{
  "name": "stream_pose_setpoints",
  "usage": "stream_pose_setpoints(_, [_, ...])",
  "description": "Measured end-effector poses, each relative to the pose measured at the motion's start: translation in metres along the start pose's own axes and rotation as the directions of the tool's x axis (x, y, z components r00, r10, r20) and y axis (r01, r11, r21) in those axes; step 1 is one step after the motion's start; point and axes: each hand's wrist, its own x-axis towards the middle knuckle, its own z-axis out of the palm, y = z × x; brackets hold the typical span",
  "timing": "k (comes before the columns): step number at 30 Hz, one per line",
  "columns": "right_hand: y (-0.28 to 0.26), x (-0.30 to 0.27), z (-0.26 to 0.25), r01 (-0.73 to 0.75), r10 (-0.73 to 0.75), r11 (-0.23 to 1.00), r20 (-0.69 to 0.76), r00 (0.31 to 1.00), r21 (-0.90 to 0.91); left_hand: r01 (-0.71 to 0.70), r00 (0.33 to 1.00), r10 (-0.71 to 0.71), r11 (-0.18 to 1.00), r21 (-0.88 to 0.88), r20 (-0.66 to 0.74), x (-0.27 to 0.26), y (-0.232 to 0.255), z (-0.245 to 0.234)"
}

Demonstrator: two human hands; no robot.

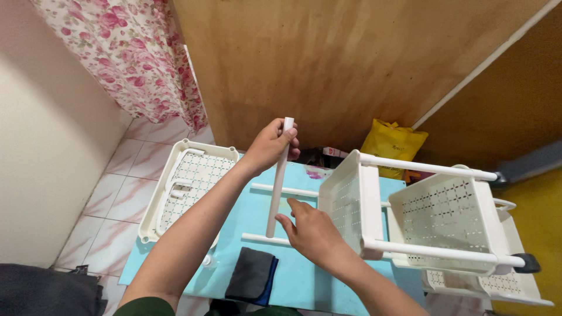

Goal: The person disassembles a white plastic storage rack on a light blue table. They remove the handles, baskets, and connecting rods one by one, placing the parts on the table.

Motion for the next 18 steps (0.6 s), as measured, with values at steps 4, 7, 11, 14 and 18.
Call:
stream_pose_setpoints(4, [-0.013, 0.020, 0.053, -0.307, 0.262, 0.899, 0.178, 0.949, 0.312, 0.019, 0.997, -0.021, 0.999, -0.027, -0.081, -0.007, 0.000, -0.038])
stream_pose_setpoints(7, [-0.019, 0.032, 0.096, -0.396, 0.320, 0.811, 0.241, 0.916, 0.431, 0.006, 0.996, -0.008, 1.000, -0.021, -0.085, -0.011, -0.014, -0.072])
stream_pose_setpoints(11, [-0.012, 0.056, 0.144, -0.335, 0.314, 0.835, 0.123, 0.942, 0.437, 0.053, 0.997, -0.033, 0.951, 0.306, -0.069, -0.030, -0.052, -0.109])
stream_pose_setpoints(14, [-0.006, 0.074, 0.178, -0.355, 0.334, 0.818, 0.129, 0.934, 0.453, 0.245, 0.969, -0.214, 0.861, 0.446, -0.121, -0.055, -0.079, -0.135])
stream_pose_setpoints(18, [-0.005, 0.089, 0.227, -0.429, 0.385, 0.825, 0.190, 0.903, 0.367, 0.410, 0.912, -0.384, 0.824, 0.391, -0.147, -0.088, -0.118, -0.167])
